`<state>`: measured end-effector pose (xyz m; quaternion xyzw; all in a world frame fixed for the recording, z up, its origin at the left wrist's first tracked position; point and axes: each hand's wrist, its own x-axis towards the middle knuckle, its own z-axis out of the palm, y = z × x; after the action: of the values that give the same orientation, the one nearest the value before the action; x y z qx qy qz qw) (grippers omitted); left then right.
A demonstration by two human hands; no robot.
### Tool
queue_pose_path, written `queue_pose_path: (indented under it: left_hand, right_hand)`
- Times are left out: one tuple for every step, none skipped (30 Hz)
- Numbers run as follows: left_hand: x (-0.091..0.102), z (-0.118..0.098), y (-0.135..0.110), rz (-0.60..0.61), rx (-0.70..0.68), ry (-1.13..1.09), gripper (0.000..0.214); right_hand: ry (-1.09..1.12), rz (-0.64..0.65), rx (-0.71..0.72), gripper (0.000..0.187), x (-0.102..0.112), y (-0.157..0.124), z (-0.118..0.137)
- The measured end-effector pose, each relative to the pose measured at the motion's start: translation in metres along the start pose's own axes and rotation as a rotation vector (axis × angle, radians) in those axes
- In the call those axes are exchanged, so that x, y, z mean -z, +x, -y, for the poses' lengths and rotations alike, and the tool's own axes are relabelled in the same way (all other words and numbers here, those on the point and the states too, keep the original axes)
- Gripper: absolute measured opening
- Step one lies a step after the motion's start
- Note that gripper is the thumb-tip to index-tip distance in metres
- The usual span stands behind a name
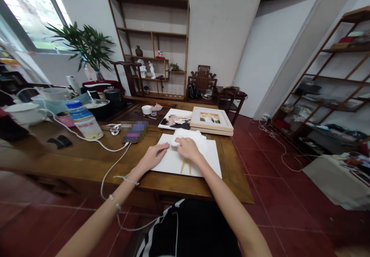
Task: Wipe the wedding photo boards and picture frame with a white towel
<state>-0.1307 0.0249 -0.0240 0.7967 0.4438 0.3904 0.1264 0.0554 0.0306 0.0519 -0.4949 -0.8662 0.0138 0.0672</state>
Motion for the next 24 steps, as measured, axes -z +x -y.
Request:
queue_pose_path:
  left_hand:
    - [0.001, -0.001, 0.0, 0.004, -0.001, 0.004, 0.029]
    - [0.002, -0.002, 0.001, 0.013, 0.0, 0.009, 0.029]
    - [0.004, -0.004, 0.001, 0.026, 0.002, 0.014, 0.028]
    - [0.005, -0.005, 0.001, 0.037, 0.007, 0.019, 0.027]
    - [0.006, -0.006, 0.001, 0.045, 0.012, 0.022, 0.026]
    - [0.007, -0.006, 0.001, 0.05, 0.015, 0.022, 0.026]
    - [0.007, -0.006, 0.001, 0.051, 0.014, 0.018, 0.026]
    - [0.007, -0.006, 0.001, 0.048, 0.009, 0.011, 0.026]
    - [0.006, -0.005, 0.0, 0.039, 0.006, 0.002, 0.027]
    - [0.005, -0.004, 0.0, 0.029, 0.006, -0.006, 0.028]
    - [0.003, -0.003, 0.0, 0.018, 0.007, -0.011, 0.029]
    - [0.002, -0.002, -0.001, 0.007, 0.01, -0.013, 0.029]
    - [0.001, -0.001, -0.001, 0.001, 0.013, -0.012, 0.03]
    - [0.001, 0.0, -0.001, 0.001, 0.014, -0.009, 0.03]
    - [0.0, 0.0, -0.002, 0.002, 0.015, -0.004, 0.031]
    - [0.0, 0.001, -0.002, 0.005, 0.018, 0.0, 0.032]
    - [0.0, 0.001, -0.002, 0.01, 0.026, 0.005, 0.033]
    - [0.0, 0.001, -0.002, 0.017, 0.038, 0.008, 0.035]
    - [0.0, 0.001, -0.003, 0.026, 0.052, 0.011, 0.037]
    - [0.0, 0.001, -0.003, 0.037, 0.067, 0.013, 0.039]
    - [0.0, 0.002, -0.003, 0.046, 0.08, 0.015, 0.04]
    - [0.0, 0.002, -0.003, 0.052, 0.089, 0.017, 0.041]
    - [0.0, 0.002, -0.003, 0.055, 0.094, 0.022, 0.042]
    - [-0.001, 0.002, -0.003, 0.058, 0.096, 0.029, 0.042]
  right_hand:
    - [0.013, 0.003, 0.025, 0.03, -0.002, 0.011, 0.006]
    - [0.025, 0.006, 0.047, 0.03, -0.003, 0.021, 0.013]
    - [0.034, 0.006, 0.061, 0.03, -0.005, 0.029, 0.021]
    - [0.041, 0.004, 0.066, 0.031, -0.007, 0.036, 0.027]
    - [0.044, 0.0, 0.063, 0.031, -0.008, 0.041, 0.032]
    - [0.045, -0.006, 0.052, 0.032, -0.009, 0.044, 0.035]
    - [0.045, -0.013, 0.037, 0.032, -0.01, 0.045, 0.035]
    - [0.043, -0.02, 0.019, 0.032, -0.009, 0.044, 0.032]
    - [0.041, -0.026, -0.003, 0.032, -0.008, 0.04, 0.026]
    - [0.038, -0.032, -0.026, 0.032, -0.007, 0.034, 0.017]
    - [0.035, -0.036, -0.049, 0.033, -0.005, 0.027, 0.006]
    - [0.032, -0.042, -0.074, 0.034, -0.002, 0.018, -0.007]
    - [0.03, -0.045, -0.095, 0.034, 0.0, 0.007, -0.021]
    - [0.03, -0.05, -0.11, 0.035, 0.001, -0.004, -0.036]
    - [0.029, -0.059, -0.128, 0.036, 0.002, -0.016, -0.05]
    - [0.03, -0.061, -0.142, 0.036, 0.002, -0.028, -0.064]
    - [0.029, -0.068, -0.154, 0.037, 0.001, -0.04, -0.077]
    - [0.026, -0.076, -0.168, 0.038, -0.001, -0.052, -0.088]
    - [0.024, -0.083, -0.179, 0.038, -0.004, -0.064, -0.096]
    - [0.022, -0.096, -0.183, 0.038, -0.007, -0.075, -0.102]
    - [0.022, -0.111, -0.178, 0.039, -0.01, -0.087, -0.105]
    - [0.025, -0.125, -0.161, 0.038, -0.012, -0.099, -0.104]
    - [0.033, -0.135, -0.136, 0.038, -0.013, -0.111, -0.1]
    - [0.042, -0.137, -0.106, 0.037, -0.013, -0.123, -0.093]
